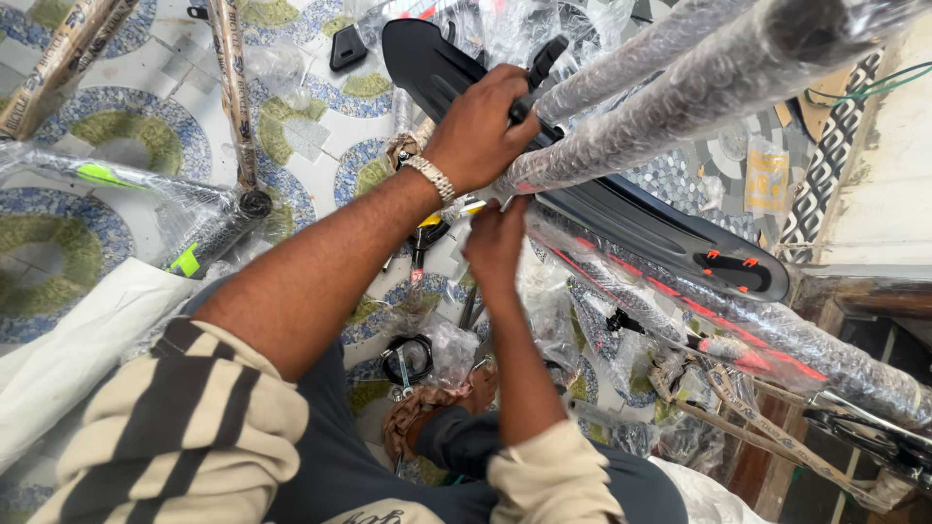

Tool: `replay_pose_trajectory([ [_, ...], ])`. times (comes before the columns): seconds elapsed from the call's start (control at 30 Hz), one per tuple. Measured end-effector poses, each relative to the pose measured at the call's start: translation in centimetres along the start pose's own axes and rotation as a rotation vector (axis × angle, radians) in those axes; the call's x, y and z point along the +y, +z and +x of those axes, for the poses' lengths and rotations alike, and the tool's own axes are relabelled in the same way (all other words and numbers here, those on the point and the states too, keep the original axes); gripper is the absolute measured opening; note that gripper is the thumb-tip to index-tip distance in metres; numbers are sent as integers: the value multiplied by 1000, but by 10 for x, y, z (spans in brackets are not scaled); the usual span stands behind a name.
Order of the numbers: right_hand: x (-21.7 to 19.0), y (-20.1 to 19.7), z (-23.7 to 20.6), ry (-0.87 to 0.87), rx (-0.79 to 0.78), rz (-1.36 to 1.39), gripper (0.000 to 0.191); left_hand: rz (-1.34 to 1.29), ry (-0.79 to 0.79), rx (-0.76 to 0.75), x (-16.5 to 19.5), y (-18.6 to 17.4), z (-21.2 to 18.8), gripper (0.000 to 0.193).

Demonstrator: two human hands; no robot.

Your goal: The person attaches a black bicycle mudguard to the rear of a bicycle frame using a wrench. They position the mudguard, insert bolts, and tighten the nuts to secure it in place.

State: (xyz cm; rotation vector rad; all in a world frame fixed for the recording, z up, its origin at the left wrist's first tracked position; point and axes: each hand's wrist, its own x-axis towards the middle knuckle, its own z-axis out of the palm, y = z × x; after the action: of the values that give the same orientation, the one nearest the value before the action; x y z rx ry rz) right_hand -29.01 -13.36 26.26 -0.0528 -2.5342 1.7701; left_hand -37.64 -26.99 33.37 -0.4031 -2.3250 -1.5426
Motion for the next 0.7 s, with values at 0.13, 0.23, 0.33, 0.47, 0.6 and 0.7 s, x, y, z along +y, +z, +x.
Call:
replay_pose_trajectory([
  [0.13,-32,-65,11,354,-130,570,23,15,258,78,-10,-7,-18,27],
  [0.23,-40,-69,11,442,-72,706,18,-67,203,53,-11,-4,-17,28],
  [0.33,-24,-39,-2,263,88,352,24,-39,111,83,-5,2,-5,28],
  [0.47,12,-10,-8,88,-18,246,46,-3,-92,58,5,7,5,32],
  [0.6,33,8,-7,-118,53,-32,45,-17,-101,66,7,5,6,32],
  [0.7,25,1,2,-341,98,-106,35,-22,-29,30,3,1,2,29],
])
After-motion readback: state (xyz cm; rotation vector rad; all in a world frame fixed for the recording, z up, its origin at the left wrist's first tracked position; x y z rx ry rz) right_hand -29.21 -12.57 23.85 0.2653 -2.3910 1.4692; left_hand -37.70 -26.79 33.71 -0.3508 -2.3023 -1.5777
